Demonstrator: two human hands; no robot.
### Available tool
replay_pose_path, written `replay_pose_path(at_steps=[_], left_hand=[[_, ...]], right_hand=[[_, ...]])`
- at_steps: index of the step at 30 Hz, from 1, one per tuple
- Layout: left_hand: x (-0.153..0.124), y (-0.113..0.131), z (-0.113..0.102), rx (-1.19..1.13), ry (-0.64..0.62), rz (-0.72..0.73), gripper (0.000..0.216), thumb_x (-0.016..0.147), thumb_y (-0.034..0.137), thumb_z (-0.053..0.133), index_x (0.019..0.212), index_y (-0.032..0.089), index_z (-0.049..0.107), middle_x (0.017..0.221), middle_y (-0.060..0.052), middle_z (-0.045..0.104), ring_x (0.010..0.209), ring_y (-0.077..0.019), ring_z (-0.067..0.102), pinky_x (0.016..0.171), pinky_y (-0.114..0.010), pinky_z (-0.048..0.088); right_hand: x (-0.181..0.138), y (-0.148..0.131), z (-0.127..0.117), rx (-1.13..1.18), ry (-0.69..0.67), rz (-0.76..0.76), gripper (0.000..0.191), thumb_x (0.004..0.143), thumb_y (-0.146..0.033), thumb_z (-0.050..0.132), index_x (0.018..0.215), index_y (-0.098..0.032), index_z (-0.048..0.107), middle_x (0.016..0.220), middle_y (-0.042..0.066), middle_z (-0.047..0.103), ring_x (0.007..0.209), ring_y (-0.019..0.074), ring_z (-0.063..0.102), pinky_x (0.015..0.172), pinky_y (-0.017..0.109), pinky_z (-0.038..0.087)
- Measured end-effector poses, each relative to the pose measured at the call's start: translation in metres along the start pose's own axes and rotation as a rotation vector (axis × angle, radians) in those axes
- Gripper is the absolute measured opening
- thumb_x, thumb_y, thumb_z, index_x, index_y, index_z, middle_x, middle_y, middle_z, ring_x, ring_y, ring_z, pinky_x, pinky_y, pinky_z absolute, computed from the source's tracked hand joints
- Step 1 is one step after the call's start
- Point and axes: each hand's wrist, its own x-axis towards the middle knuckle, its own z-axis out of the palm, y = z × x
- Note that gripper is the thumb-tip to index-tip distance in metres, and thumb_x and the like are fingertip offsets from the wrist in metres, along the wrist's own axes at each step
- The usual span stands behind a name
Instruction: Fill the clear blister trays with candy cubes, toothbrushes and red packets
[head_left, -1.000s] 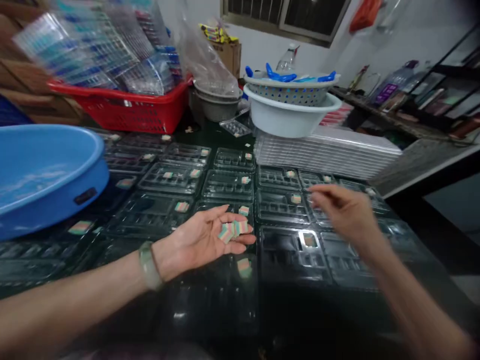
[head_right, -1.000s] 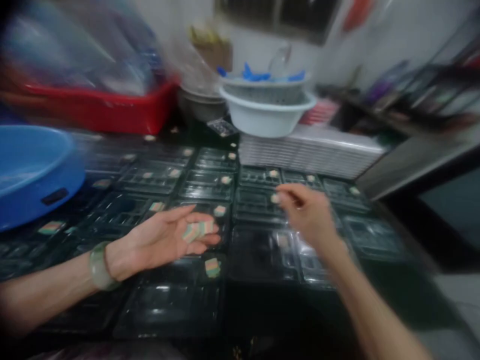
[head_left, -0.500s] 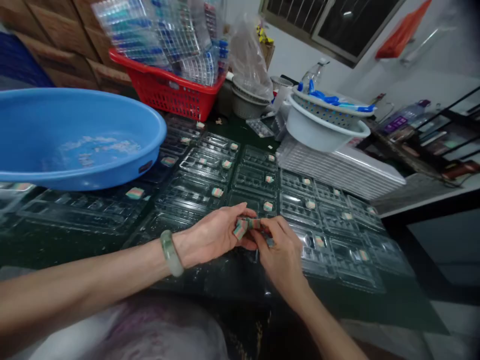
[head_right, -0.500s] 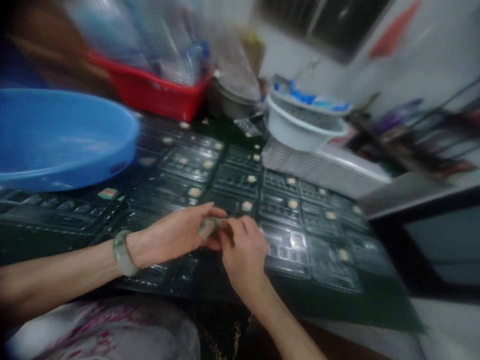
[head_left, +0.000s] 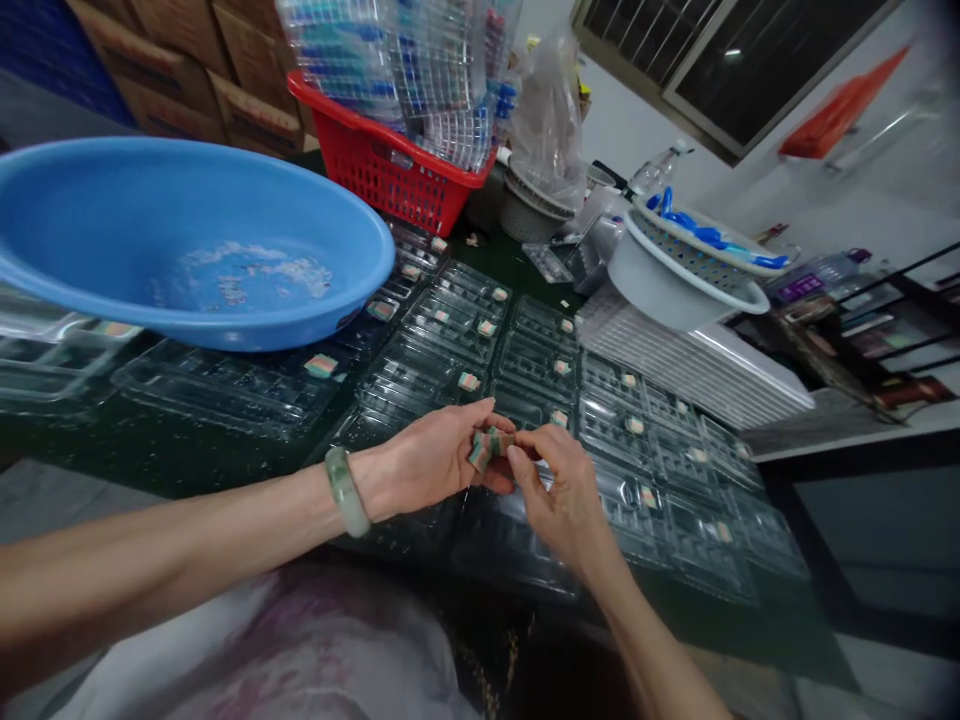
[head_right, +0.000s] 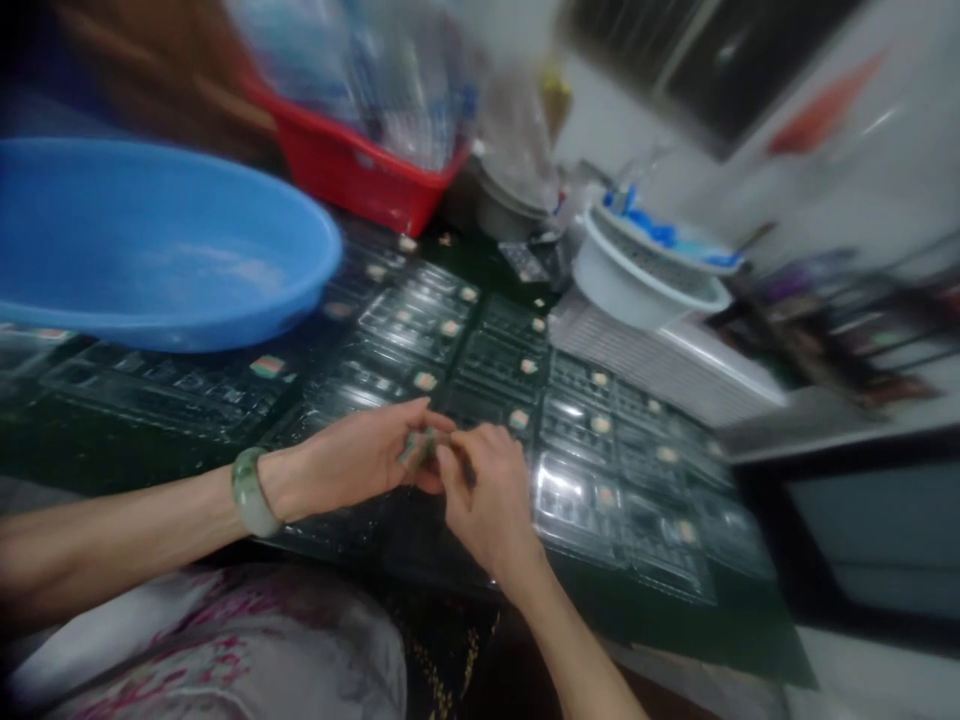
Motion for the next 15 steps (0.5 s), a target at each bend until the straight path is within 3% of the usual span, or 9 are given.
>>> replay_pose_path(at_steps=[5,9,11,15], left_hand=[[-0.008,0.005,-0.004,-0.037,0.0,0.002,0.033,0.092,0.036,0.036,0.091,0.011,0.057,0.08,-0.011,0.061,0.069,-0.0193,0.06,0.068,-0.039,0.052],[-0.013,0.007,-0.005,-0.05,0.047,-0.01,0.039,0.091,0.042,0.036,0.089,0.011,0.058,0.08,-0.011,0.061,0.075,-0.02,0.06,0.069,-0.036,0.05],[-0.014,0.007,-0.004,-0.054,0.045,-0.023,0.041,0.091,0.043,0.034,0.089,0.01,0.059,0.082,-0.011,0.061,0.078,-0.0193,0.059,0.07,-0.032,0.048],[-0.013,0.005,-0.005,-0.09,-0.009,-0.027,0.043,0.091,0.045,0.035,0.088,0.01,0.061,0.085,-0.01,0.062,0.08,-0.0181,0.058,0.073,-0.029,0.045]], right_hand=[[0.005,-0.009,-0.002,0.108,0.045,0.027,0.015,0.086,-0.025,0.051,0.077,-0.021,0.062,0.077,0.001,0.061,0.079,0.0161,0.054,0.075,0.032,0.04],[0.006,-0.024,-0.011,0.199,-0.102,-0.02,0.013,0.085,-0.024,0.054,0.075,-0.021,0.061,0.076,0.0,0.06,0.076,0.0142,0.054,0.072,0.03,0.04],[0.006,-0.029,-0.008,0.143,-0.137,-0.059,0.011,0.084,-0.021,0.054,0.074,-0.02,0.06,0.077,0.0,0.061,0.079,0.0153,0.054,0.071,0.031,0.039],[0.005,-0.034,0.006,-0.046,-0.084,-0.078,0.011,0.083,-0.016,0.051,0.077,-0.019,0.059,0.081,0.003,0.062,0.082,0.018,0.052,0.072,0.033,0.037]])
